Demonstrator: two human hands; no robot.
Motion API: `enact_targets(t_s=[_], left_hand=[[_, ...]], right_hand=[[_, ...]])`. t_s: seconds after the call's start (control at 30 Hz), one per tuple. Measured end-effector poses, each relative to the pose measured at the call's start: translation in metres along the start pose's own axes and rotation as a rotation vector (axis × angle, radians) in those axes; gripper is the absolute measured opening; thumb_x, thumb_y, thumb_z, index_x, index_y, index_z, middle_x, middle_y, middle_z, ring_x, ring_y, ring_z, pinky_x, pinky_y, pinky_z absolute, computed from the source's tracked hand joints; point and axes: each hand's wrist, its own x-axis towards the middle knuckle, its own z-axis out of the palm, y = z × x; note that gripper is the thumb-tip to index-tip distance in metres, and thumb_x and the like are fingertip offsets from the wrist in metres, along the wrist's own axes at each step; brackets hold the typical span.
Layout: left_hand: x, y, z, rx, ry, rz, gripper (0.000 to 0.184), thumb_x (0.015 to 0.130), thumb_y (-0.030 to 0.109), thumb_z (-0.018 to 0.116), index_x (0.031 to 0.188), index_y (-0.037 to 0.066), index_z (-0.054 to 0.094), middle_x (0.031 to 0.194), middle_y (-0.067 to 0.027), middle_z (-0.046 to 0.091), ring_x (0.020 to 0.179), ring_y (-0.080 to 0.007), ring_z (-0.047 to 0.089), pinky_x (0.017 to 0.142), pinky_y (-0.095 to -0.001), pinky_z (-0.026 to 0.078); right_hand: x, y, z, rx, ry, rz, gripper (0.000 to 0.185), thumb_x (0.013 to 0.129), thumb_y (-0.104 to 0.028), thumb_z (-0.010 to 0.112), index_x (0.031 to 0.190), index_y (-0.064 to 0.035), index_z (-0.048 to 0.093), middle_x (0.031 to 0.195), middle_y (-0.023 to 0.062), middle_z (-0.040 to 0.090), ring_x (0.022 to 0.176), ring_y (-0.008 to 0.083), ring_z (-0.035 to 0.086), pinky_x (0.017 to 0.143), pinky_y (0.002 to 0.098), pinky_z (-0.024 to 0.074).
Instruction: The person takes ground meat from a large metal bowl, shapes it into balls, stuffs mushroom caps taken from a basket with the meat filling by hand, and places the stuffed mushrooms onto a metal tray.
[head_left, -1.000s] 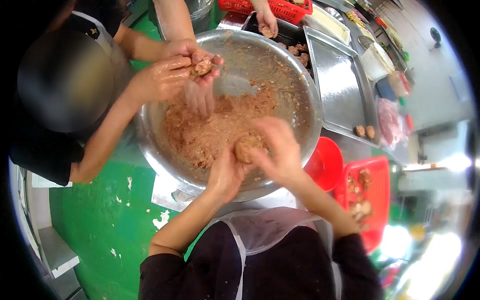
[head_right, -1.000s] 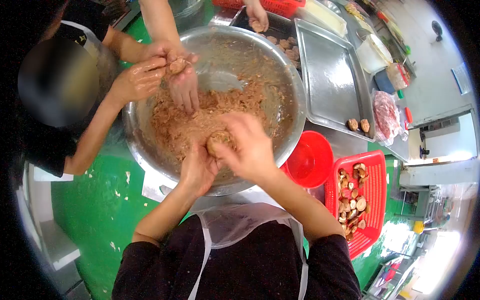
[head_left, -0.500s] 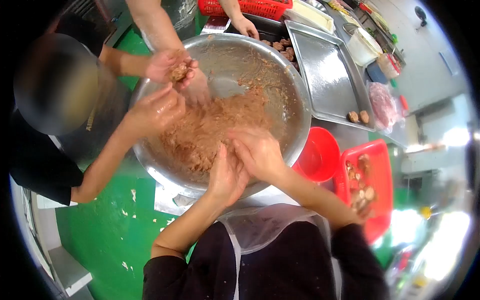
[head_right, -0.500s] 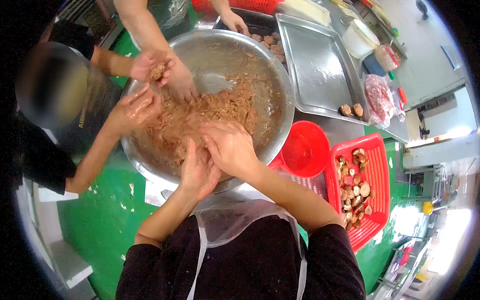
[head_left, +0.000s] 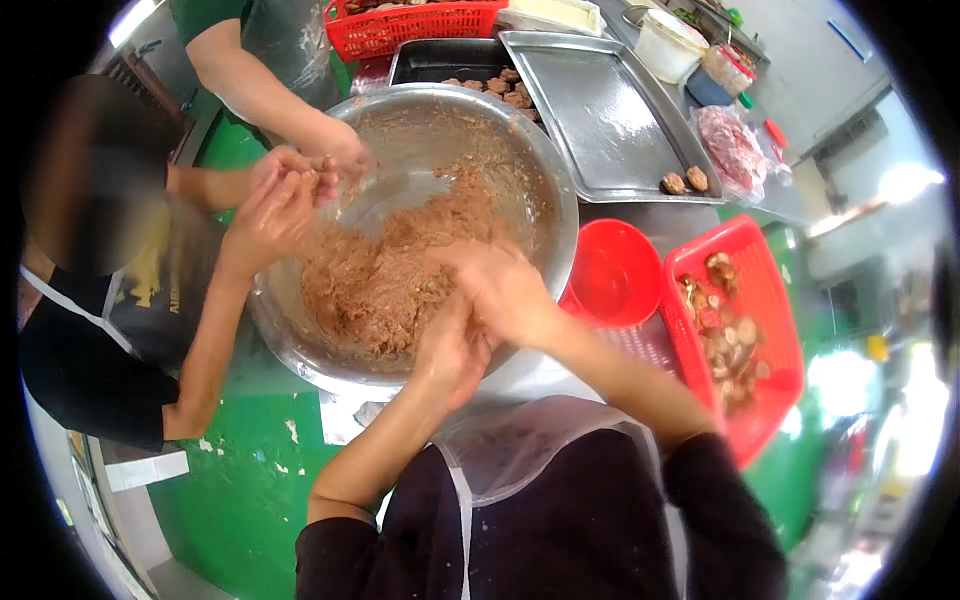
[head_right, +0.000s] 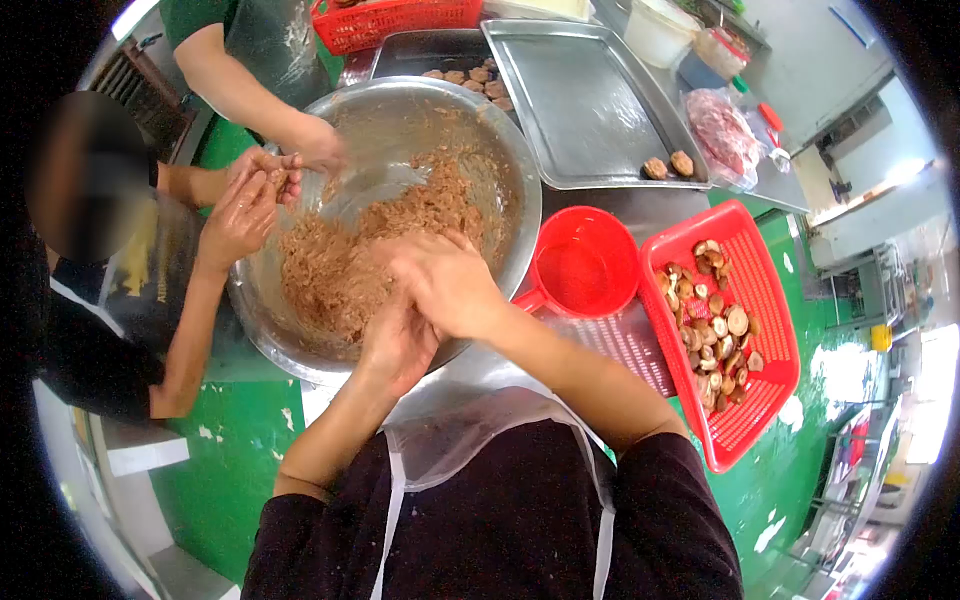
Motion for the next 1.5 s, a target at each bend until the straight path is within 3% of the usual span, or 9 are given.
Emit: enact_targets(t_s=[0.1, 0.27, 0.47, 0.67, 0.77, 0.97, 1.1, 1.4, 1.5], left_hand=[[-0.005, 0.005, 0.008, 0.011, 0.009, -0.057, 0.054, 0.098, 0.043, 0.022, 0.133, 0.003, 0.027, 0.134, -0.0097, 0.04, 0.123, -0.0228, 0.041, 0.101, -0.0387, 0.038], [-0.007, -0.004, 0.016, -0.008, -0.02, -0.002, 0.062, 0.096, 0.049, 0.017, 0.136, 0.003, 0.023, 0.137, -0.0107, 0.036, 0.127, -0.0243, 0.036, 0.104, -0.0436, 0.031], [-0.016, -0.002, 0.027, 0.067, -0.149, 0.031, 0.068, 0.094, 0.054, 0.015, 0.137, 0.003, 0.023, 0.137, -0.0118, 0.037, 0.126, -0.0239, 0.037, 0.105, -0.0415, 0.03], [-0.014, -0.011, 0.035, 0.138, -0.101, -0.003, 0.071, 0.093, 0.058, 0.014, 0.138, 0.003, 0.022, 0.136, -0.0121, 0.039, 0.125, -0.0246, 0.039, 0.103, -0.042, 0.032], [-0.014, -0.016, 0.046, 0.095, -0.077, -0.005, 0.073, 0.092, 0.059, 0.014, 0.138, 0.003, 0.022, 0.136, -0.0124, 0.039, 0.125, -0.0245, 0.039, 0.102, -0.0417, 0.033], [-0.004, -0.035, 0.069, 0.172, -0.058, 0.006, 0.074, 0.091, 0.06, 0.015, 0.138, 0.002, 0.021, 0.137, -0.0126, 0.038, 0.125, -0.0255, 0.039, 0.104, -0.0425, 0.032], [0.006, -0.043, 0.081, 0.107, -0.143, -0.048, 0.075, 0.091, 0.06, 0.016, 0.138, 0.002, 0.021, 0.137, -0.0133, 0.037, 0.125, -0.0257, 0.038, 0.104, -0.0428, 0.031], [0.036, -0.064, 0.115, 0.049, -0.171, -0.216, 0.073, 0.091, 0.059, 0.02, 0.136, 0.002, 0.025, 0.136, -0.0146, 0.038, 0.125, -0.026, 0.039, 0.103, -0.0436, 0.034], [0.044, -0.074, 0.131, 0.037, -0.112, -0.233, 0.072, 0.092, 0.058, 0.022, 0.135, 0.001, 0.027, 0.136, -0.0148, 0.038, 0.124, -0.0259, 0.04, 0.103, -0.0422, 0.035]], right_hand=[[-0.001, -0.006, -0.018, 0.739, 0.141, 0.238, 0.051, 0.092, -0.044, 0.036, 0.123, -0.0065, 0.05, 0.124, 0.0136, 0.053, 0.119, 0.0292, 0.047, 0.102, 0.0433, 0.0311], [-0.017, -0.014, -0.009, -0.401, 0.027, -0.012, 0.033, 0.092, -0.027, 0.042, 0.117, -0.0116, 0.056, 0.116, 0.0123, 0.058, 0.108, 0.0343, 0.052, 0.091, 0.0435, 0.0391], [-0.018, 0.022, -0.005, 0.444, 0.103, 0.165, 0.036, 0.093, -0.032, 0.041, 0.115, -0.0093, 0.056, 0.106, 0.0131, 0.063, 0.101, 0.0332, 0.057, 0.086, 0.0391, 0.0439], [-0.027, 0.018, -0.027, 0.046, -0.051, 0.174, 0.042, 0.095, -0.038, 0.036, 0.118, -0.0093, 0.055, 0.117, 0.0159, 0.056, 0.111, 0.0327, 0.051, 0.093, 0.0377, 0.0398], [-0.027, 0.024, -0.037, 0.592, 0.037, 0.31, 0.042, 0.093, -0.038, 0.038, 0.117, -0.0093, 0.056, 0.121, 0.0164, 0.053, 0.114, 0.033, 0.047, 0.095, 0.0409, 0.0374], [-0.05, 0.0, -0.06, -0.303, 0.028, 0.116, 0.041, 0.093, -0.034, 0.039, 0.121, -0.0074, 0.052, 0.118, 0.0127, 0.056, 0.11, 0.0313, 0.051, 0.095, 0.0403, 0.0379], [-0.053, 0.036, -0.073, 0.548, 0.061, 0.208, 0.037, 0.094, -0.025, 0.04, 0.12, -0.002, 0.051, 0.114, 0.0122, 0.058, 0.107, 0.023, 0.054, 0.091, 0.0339, 0.0412], [-0.084, 0.043, -0.126, 0.222, 0.384, 0.194, 0.036, 0.092, -0.029, 0.043, 0.115, -0.004, 0.056, 0.11, 0.0135, 0.06, 0.105, 0.0315, 0.054, 0.093, 0.0369, 0.0401], [-0.098, 0.036, -0.131, -0.504, 0.334, -0.161, 0.032, 0.09, -0.025, 0.045, 0.113, -0.0052, 0.056, 0.107, 0.0117, 0.06, 0.1, 0.0326, 0.055, 0.091, 0.0396, 0.041]])
